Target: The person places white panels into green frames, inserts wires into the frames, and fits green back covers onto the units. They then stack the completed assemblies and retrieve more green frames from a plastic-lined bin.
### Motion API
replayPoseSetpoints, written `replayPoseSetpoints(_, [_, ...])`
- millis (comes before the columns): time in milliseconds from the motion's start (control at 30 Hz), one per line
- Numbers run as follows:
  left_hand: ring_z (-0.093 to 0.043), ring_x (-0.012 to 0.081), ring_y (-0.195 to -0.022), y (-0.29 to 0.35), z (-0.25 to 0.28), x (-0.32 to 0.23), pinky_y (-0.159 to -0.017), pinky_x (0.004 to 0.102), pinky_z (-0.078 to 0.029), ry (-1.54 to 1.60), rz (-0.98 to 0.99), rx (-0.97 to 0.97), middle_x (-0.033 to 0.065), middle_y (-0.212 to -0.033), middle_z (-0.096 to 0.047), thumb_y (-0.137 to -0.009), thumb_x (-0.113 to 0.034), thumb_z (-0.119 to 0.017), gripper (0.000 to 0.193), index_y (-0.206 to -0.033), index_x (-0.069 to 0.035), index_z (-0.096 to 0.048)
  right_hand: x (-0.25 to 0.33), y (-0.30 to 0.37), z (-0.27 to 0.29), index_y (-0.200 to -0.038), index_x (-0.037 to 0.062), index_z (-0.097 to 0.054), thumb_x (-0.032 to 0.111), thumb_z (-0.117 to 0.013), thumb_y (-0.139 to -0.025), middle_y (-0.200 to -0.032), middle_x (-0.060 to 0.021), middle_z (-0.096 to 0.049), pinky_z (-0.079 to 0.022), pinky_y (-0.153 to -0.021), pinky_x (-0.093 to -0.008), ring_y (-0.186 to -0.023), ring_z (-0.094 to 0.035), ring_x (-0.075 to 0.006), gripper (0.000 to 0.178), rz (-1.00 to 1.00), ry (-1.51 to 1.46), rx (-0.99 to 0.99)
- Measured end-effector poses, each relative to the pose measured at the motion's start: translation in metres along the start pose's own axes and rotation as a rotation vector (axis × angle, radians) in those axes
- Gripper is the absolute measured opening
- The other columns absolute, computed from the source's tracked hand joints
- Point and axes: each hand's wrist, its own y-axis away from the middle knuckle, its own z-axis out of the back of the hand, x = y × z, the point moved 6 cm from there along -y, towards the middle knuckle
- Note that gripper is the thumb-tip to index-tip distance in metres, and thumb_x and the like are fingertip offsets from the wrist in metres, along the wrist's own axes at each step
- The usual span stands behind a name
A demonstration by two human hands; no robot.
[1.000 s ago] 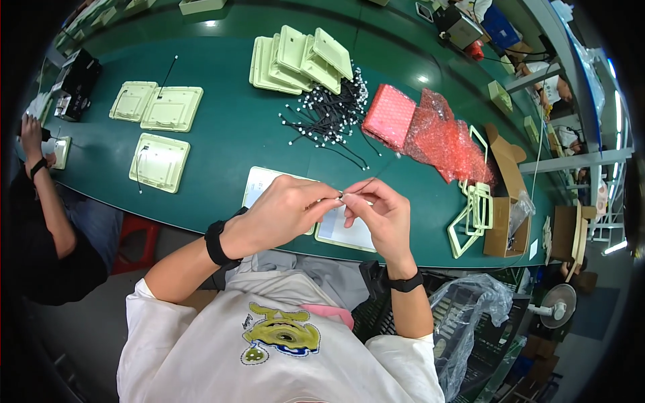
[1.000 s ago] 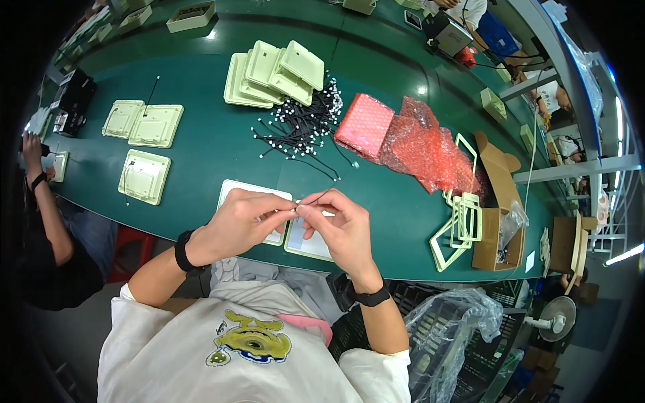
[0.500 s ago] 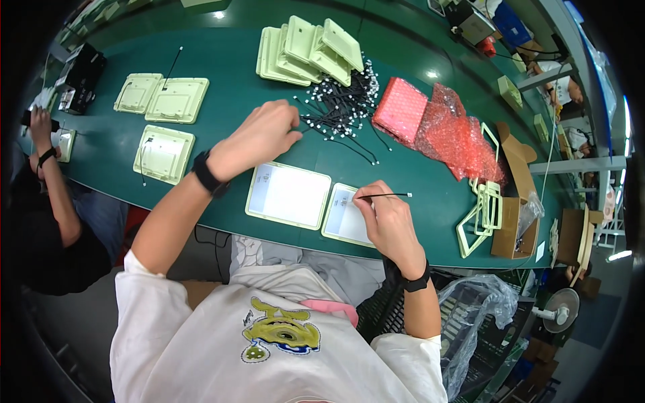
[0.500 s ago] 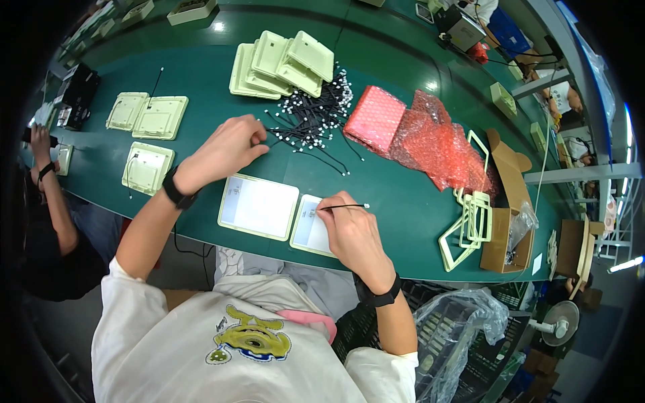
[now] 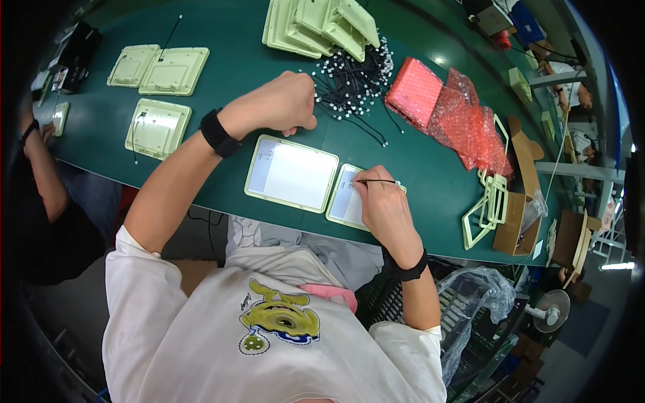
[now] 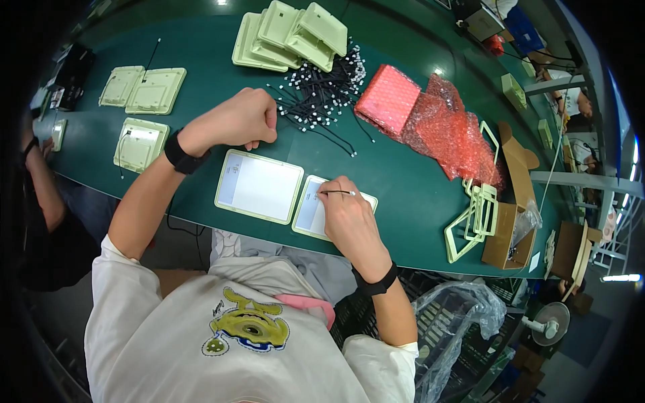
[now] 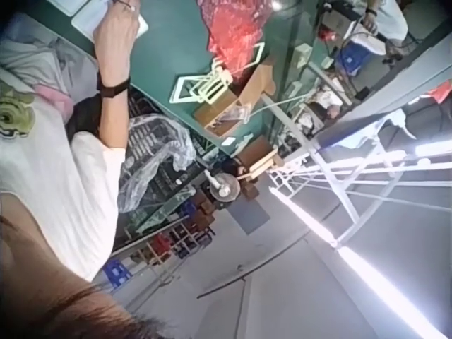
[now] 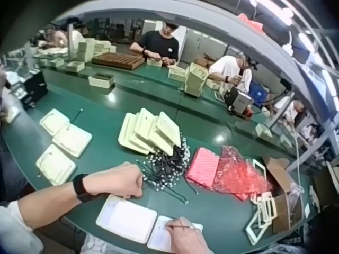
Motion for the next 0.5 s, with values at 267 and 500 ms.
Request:
replayPoseSetpoints(267, [-0.080,0.0195,-0.081,0.017,-0.006,0.022,-0.070,0.0278,-0.066,0.789,0.146,0.364,0.0151,-0.093,-0.077,-0.089,-0.002,-0.082,0.026,-0.107,0.014,-0.073,0.004,0.002,-0.001,-0.107,-0.0008,-0.064,0.001,-0.072,-0.097,-0.098,-0.0148,-0.066,-0.059,-0.073,-0.0456,-0.085,-0.070,-0.0371,0.013,0.058,0.082,0.000])
replayPoseSetpoints(500, [-0.081,0.0210,-0.084,0.034,-0.019,0.019,-0.066,0.0262,-0.065,1.130,0.174,0.546,0.0181,-0.101,-0.077,-0.095,-0.003,-0.079,0.023,-0.111,0.012,-0.073,0.009,0.002,-0.003,-0.105,-0.0001,-0.065,-0.002,-0.074,-0.093,-0.098,-0.0142,-0.065,-0.058,-0.076,-0.0454,-0.086,-0.069,-0.0355,0.015,0.089,0.149,-0.024])
